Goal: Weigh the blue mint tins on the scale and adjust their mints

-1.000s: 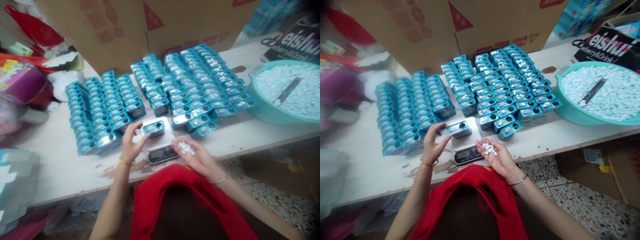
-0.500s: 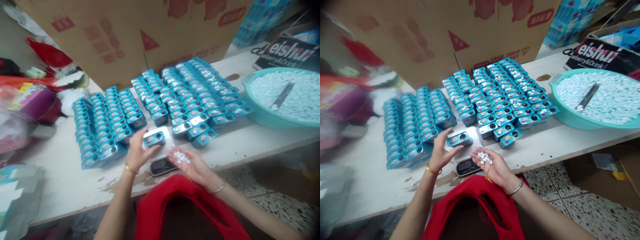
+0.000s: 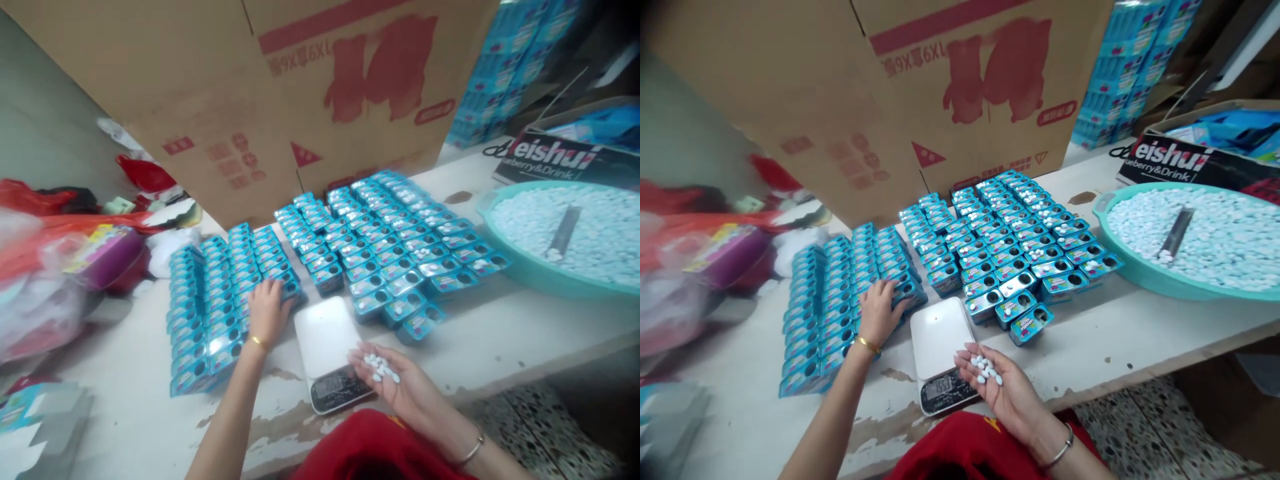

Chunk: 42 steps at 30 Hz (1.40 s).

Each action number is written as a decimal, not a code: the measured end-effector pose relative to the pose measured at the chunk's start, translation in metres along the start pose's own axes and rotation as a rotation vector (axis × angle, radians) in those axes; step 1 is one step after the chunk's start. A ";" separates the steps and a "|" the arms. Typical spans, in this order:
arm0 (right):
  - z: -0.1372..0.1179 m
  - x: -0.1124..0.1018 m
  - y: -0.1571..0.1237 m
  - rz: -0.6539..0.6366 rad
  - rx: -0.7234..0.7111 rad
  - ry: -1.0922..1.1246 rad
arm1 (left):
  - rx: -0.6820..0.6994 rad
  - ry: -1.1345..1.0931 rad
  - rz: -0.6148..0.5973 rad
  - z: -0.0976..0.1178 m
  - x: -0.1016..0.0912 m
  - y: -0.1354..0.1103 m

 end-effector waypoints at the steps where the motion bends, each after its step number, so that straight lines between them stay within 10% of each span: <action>1: 0.000 0.000 0.001 0.003 -0.002 0.000 | 0.009 -0.016 0.034 0.007 -0.003 0.002; 10: 0.000 -0.001 0.000 -0.013 -0.025 -0.026 | 0.247 -0.056 -0.035 0.104 0.029 0.047; 13: -0.004 -0.005 -0.003 0.007 -0.032 -0.025 | 0.265 -0.047 -0.015 0.108 0.026 0.049; 21: -0.006 -0.008 -0.009 0.010 0.009 -0.010 | 0.400 -0.108 -0.152 0.106 -0.056 0.005; 27: -0.003 -0.011 -0.014 0.009 0.042 -0.046 | 0.403 -0.190 -0.376 0.109 -0.032 -0.030; 35: -0.002 -0.009 -0.021 -0.041 0.077 -0.020 | 0.389 -0.372 -0.026 0.119 -0.070 -0.057; 42: 0.008 -0.024 -0.033 0.038 0.154 -0.013 | 0.481 -0.450 -0.498 0.212 0.000 -0.117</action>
Point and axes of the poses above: each hand's wrist, its own y-axis towards the middle knuckle, its own x-axis out of the palm, z = x × y, the point moved 9 cm from there along y, towards the middle knuckle, and after that the axes turned 4 degrees about -z, right-handed, at the moved point
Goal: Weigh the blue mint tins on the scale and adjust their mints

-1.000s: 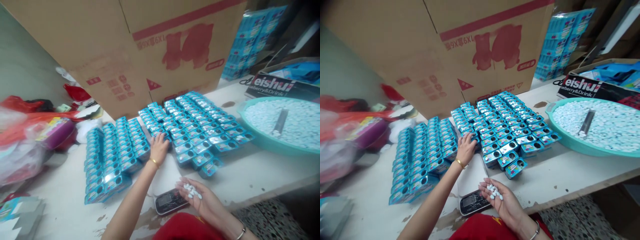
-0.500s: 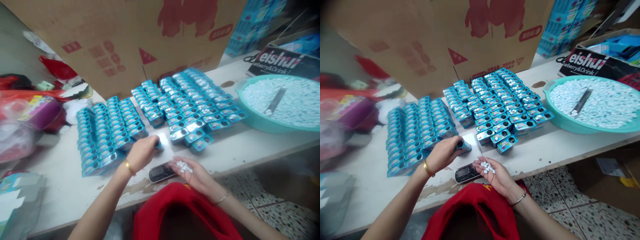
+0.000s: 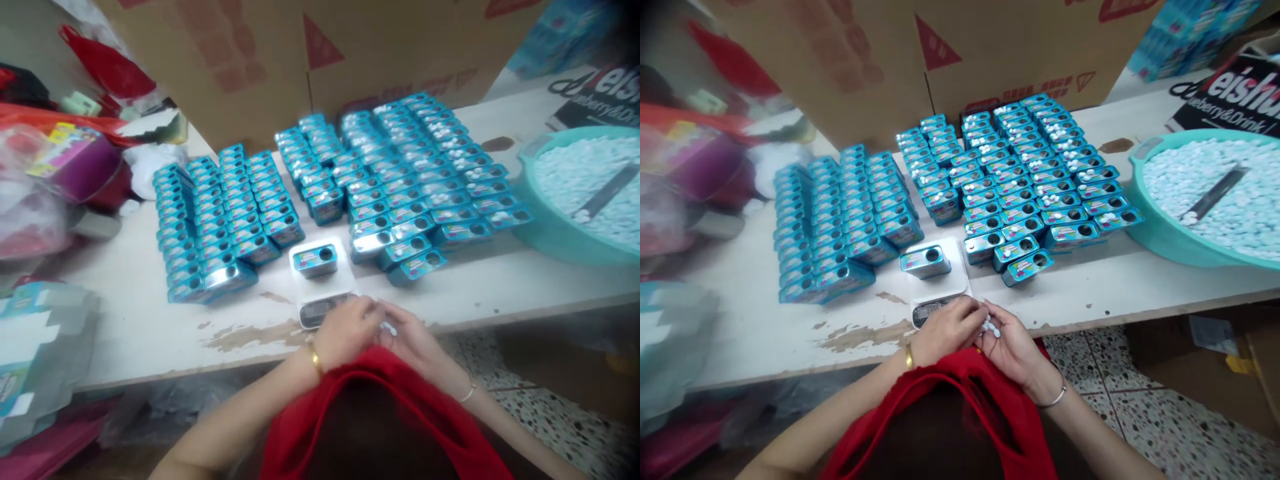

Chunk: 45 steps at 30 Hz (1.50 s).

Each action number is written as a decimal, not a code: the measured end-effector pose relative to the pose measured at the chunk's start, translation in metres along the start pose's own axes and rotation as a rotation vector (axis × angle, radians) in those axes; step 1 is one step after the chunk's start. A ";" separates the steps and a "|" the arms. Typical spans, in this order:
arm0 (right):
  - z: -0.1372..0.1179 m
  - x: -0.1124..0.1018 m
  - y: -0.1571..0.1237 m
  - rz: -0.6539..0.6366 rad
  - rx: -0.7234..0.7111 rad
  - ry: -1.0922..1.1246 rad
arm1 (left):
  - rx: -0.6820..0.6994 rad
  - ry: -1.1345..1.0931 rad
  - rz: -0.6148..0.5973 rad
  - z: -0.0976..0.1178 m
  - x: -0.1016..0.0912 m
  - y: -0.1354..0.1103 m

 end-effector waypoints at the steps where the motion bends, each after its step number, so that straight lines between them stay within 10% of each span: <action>1: 0.003 -0.005 -0.002 0.026 0.028 -0.003 | -0.031 -0.025 -0.047 0.001 0.010 0.004; 17: 0.004 -0.011 -0.006 0.074 0.084 -0.109 | -0.106 -0.150 -0.116 -0.004 0.013 0.004; 25: -0.032 0.089 0.005 -0.134 -0.178 -0.022 | 0.127 -0.185 0.358 -0.022 -0.083 -0.007; 31: -0.037 0.135 0.011 -0.279 -0.227 0.060 | 0.181 -0.142 0.493 -0.037 -0.124 -0.014; 45: -0.032 0.124 0.005 -0.276 -0.189 0.024 | 0.011 -0.050 0.203 -0.044 -0.116 0.000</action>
Point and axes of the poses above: each hand's wrist, its own y-axis towards the middle knuckle, its own x-axis out of the palm, z = x × y, the point moved 9 cm from there along y, towards the middle knuckle, and after that the axes turned 4 degrees about -z, right-handed, at the moved point
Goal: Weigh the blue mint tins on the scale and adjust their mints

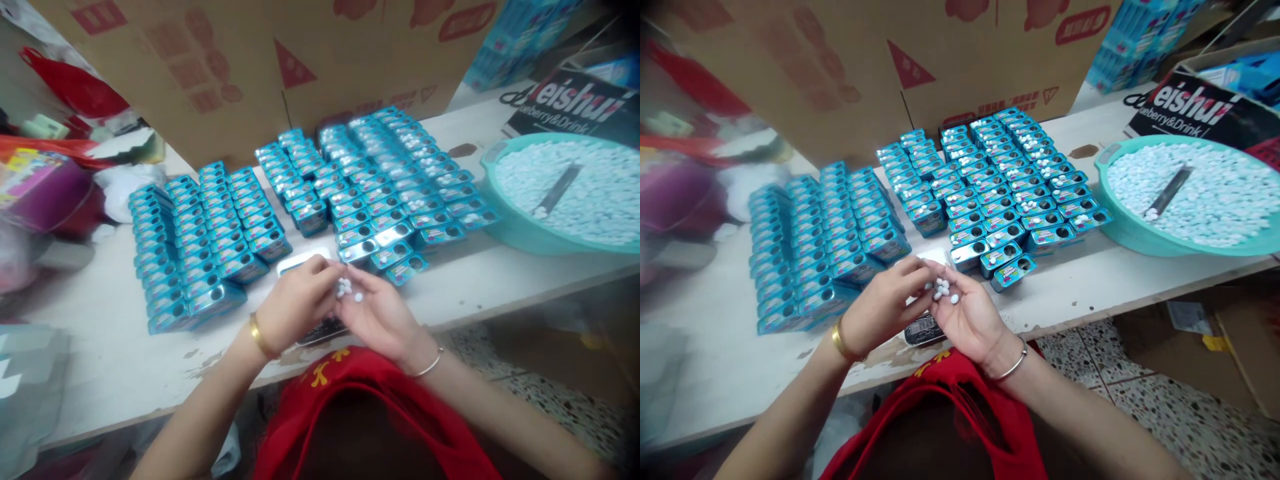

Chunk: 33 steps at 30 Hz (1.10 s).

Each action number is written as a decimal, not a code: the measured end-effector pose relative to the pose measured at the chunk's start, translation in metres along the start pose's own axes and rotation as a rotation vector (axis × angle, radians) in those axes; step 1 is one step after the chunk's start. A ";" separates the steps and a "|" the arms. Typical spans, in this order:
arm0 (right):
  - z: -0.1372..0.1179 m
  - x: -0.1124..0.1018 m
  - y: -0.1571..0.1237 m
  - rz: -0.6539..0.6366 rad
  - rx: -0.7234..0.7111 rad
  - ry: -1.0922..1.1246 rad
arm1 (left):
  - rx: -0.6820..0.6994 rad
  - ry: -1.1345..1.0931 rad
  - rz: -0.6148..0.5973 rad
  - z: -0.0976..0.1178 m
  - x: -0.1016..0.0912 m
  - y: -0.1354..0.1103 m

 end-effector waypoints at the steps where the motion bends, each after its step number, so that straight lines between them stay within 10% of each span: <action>1: -0.001 0.001 0.000 -0.007 -0.007 0.005 | 0.000 0.004 0.028 -0.001 -0.002 -0.001; 7: -0.005 -0.010 -0.002 0.039 -0.059 0.059 | -0.019 -0.080 0.233 -0.025 -0.021 -0.005; 13: -0.004 -0.029 -0.005 0.116 -0.048 0.048 | -0.064 0.020 0.108 -0.047 -0.008 -0.004; 23: 0.005 -0.031 -0.013 0.018 0.011 0.011 | 0.123 -0.125 0.031 0.007 0.024 -0.010; 33: 0.016 -0.033 -0.018 -0.001 0.087 0.085 | 0.154 -0.179 -0.010 0.009 0.029 -0.016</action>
Point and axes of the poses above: each hand's wrist, its own y-axis towards the middle knuckle, its own x-axis out of the palm, z = x × y, the point moved 9 cm from there along y, towards the middle knuckle, and after that the axes turned 4 degrees about -z, right-handed, at the moved point
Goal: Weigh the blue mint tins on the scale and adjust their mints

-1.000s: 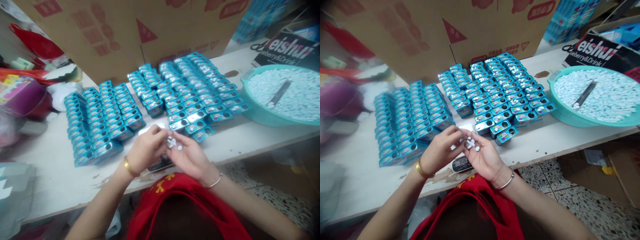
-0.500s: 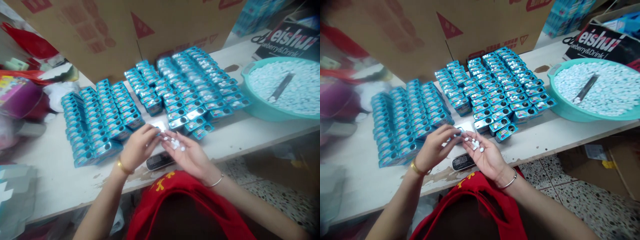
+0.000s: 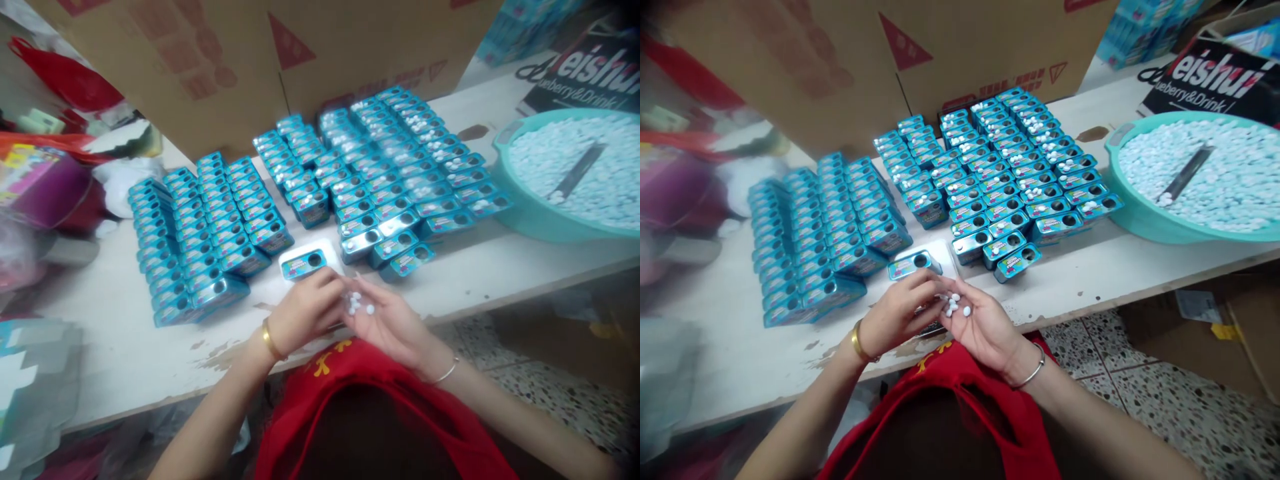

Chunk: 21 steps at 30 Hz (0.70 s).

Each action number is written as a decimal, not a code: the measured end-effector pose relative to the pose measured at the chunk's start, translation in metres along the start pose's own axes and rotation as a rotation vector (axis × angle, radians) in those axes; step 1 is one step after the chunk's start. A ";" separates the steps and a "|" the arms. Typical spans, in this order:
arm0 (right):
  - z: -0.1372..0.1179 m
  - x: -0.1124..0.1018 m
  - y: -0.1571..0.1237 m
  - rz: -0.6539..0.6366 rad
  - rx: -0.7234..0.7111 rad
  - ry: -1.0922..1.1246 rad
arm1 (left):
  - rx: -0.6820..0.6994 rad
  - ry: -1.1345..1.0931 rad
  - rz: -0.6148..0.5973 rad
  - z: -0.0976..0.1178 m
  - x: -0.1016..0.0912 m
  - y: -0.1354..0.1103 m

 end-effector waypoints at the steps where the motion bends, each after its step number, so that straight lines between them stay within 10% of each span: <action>1: 0.000 0.002 0.002 -0.015 -0.009 0.002 | 0.002 0.000 0.010 -0.001 -0.003 0.000; 13: -0.006 -0.020 -0.001 0.020 -0.010 -0.082 | -0.117 0.129 0.197 -0.038 -0.049 0.000; 21: 0.001 -0.062 -0.035 0.240 0.078 -0.110 | -0.116 0.156 -0.206 0.019 0.078 0.007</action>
Point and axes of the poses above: each hand's wrist, its own y-axis towards the middle knuckle, its own x-axis out of the palm, z = x × y, the point moved 9 cm from there along y, towards the middle knuckle, and after that the axes turned 4 degrees about -z, right-handed, at the moved point
